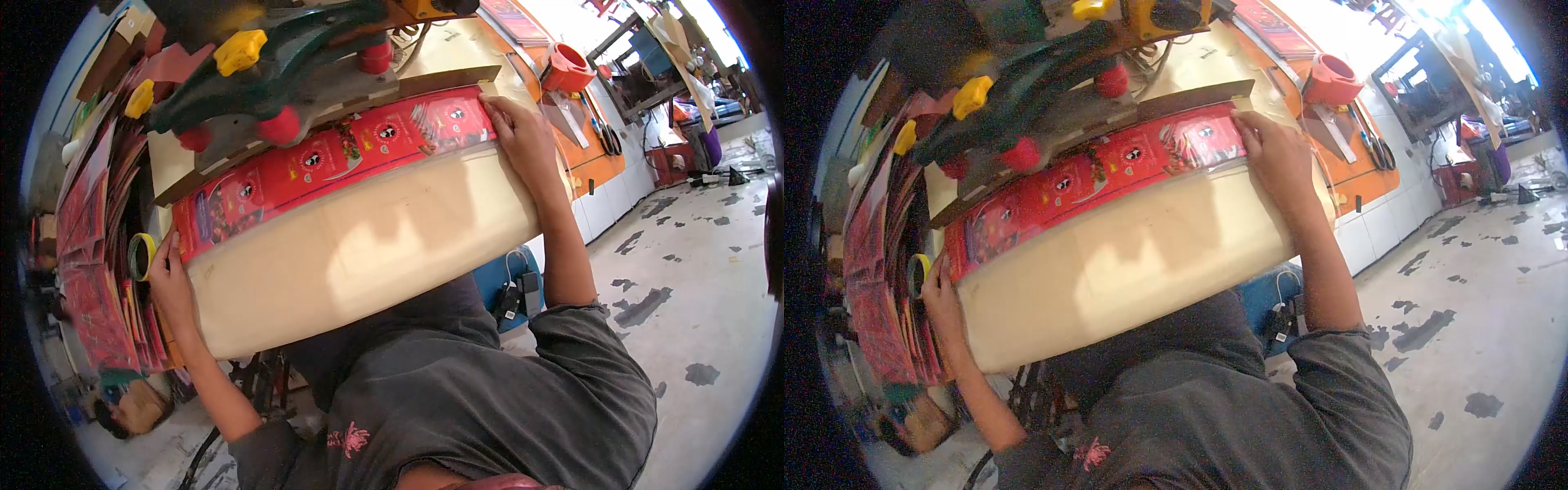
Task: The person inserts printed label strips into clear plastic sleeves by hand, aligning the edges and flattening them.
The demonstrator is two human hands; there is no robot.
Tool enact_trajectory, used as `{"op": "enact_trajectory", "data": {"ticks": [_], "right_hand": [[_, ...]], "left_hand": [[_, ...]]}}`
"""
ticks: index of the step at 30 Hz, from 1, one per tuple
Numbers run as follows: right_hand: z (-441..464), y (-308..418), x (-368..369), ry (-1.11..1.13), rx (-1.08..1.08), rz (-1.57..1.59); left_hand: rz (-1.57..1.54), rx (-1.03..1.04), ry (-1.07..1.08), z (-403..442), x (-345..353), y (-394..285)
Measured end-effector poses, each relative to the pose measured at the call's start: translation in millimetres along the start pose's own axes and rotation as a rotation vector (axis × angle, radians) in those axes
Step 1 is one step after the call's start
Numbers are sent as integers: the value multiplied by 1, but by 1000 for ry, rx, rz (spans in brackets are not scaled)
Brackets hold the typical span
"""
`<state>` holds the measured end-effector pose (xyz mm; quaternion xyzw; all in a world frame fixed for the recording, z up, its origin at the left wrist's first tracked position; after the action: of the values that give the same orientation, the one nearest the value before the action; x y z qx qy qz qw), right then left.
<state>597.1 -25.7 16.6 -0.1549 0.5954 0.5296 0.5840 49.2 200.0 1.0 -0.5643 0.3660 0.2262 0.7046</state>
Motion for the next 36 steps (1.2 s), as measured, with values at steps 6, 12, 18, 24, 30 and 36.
{"op": "enact_trajectory", "data": {"ticks": [6, 12, 18, 24, 30, 36], "right_hand": [[-1, -3, 3, 73, 123, 92], [6, -1, 10, 109, -4, 96], [6, 3, 9, 108, -48, 85], [5, 5, 11, 115, -40, 158], [2, 9, 7, 97, -31, 171], [5, 4, 7, 98, -49, 130]], "left_hand": [[61, -11, -18, -6, -5, -10], [12, 1, -73, -9, -11, -23], [-64, 47, -83, -4, -9, -10], [-90, 126, -107, -1, -7, -3], [-79, 42, -74, -3, -9, -8], [-91, 56, -36, 1, -4, -4]]}}
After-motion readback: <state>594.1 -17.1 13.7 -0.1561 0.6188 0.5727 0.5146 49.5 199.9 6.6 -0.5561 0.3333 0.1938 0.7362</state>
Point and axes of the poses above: each hand's wrist, its own z-axis towards the middle knuckle, its own x-axis out of the palm, y = z × x, the point moved 10 cm from there along z, towards the middle knuckle, and after that the axes turned 7 degrees about y, right-handed, at the moved point
